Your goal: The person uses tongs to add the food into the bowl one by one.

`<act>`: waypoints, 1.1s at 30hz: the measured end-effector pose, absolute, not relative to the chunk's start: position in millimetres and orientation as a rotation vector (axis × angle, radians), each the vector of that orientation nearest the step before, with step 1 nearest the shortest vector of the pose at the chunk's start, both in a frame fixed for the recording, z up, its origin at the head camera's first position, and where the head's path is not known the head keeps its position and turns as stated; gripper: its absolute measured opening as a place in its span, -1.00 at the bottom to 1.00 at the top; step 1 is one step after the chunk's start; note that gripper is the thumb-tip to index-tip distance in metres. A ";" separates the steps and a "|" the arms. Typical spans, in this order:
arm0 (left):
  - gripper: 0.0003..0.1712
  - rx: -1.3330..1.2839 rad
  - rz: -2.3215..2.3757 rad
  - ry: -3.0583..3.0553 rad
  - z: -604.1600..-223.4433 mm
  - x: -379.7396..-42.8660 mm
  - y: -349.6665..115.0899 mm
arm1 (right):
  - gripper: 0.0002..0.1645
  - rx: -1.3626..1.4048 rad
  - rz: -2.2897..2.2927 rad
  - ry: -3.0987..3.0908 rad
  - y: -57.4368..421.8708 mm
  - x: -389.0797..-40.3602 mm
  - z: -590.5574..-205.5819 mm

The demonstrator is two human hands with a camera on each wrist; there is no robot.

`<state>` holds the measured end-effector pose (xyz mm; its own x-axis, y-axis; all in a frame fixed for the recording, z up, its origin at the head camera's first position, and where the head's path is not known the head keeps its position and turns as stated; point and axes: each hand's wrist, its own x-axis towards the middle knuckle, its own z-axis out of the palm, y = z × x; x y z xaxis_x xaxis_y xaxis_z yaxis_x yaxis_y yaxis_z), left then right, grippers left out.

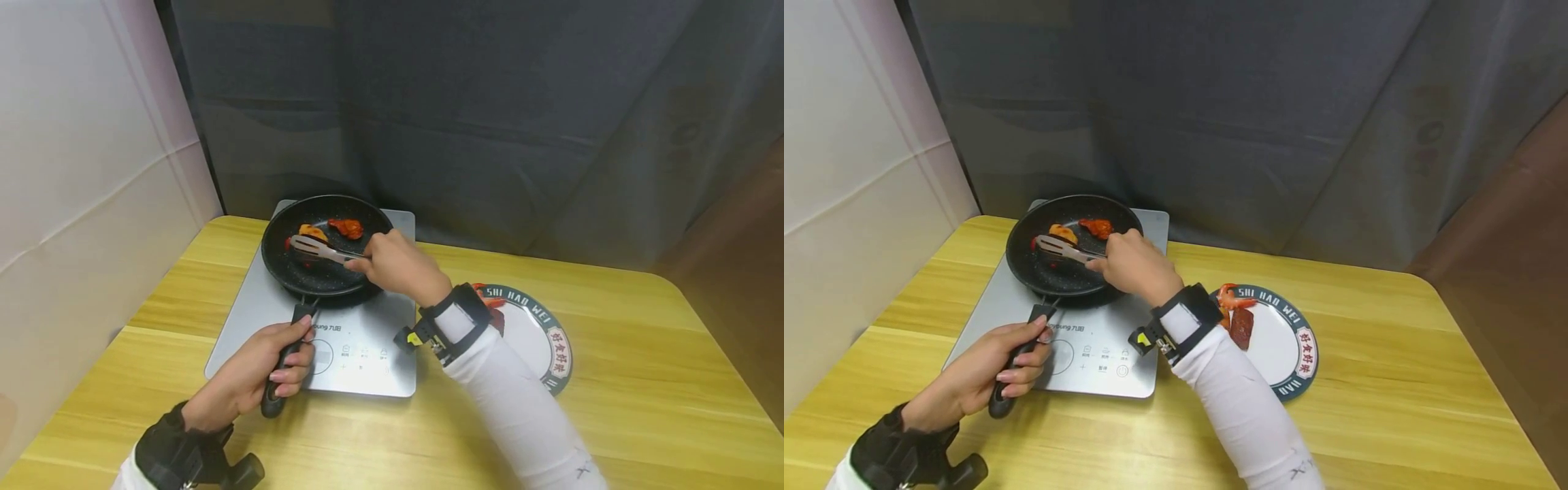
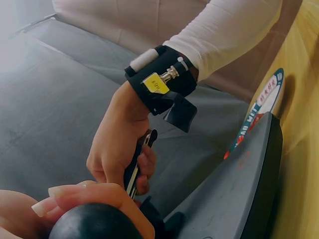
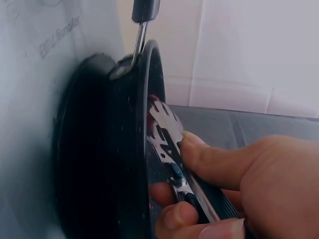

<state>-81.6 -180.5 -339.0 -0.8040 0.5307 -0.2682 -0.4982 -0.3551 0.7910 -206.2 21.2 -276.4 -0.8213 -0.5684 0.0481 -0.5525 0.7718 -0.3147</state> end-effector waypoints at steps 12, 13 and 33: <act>-0.66 0.036 2.169 1.270 -337.3 -81.7 -181.4 | -0.34 -0.882 -0.450 2.941 5.0 -205.0 -276.4; -0.66 0.034 2.169 1.271 -337.2 -81.6 -181.5 | -0.35 -0.884 -0.442 2.943 4.2 -204.9 -276.3; -0.66 0.027 2.166 1.269 -337.8 -81.4 -182.2 | -0.46 -0.789 -0.326 2.980 -5.5 -195.6 -271.9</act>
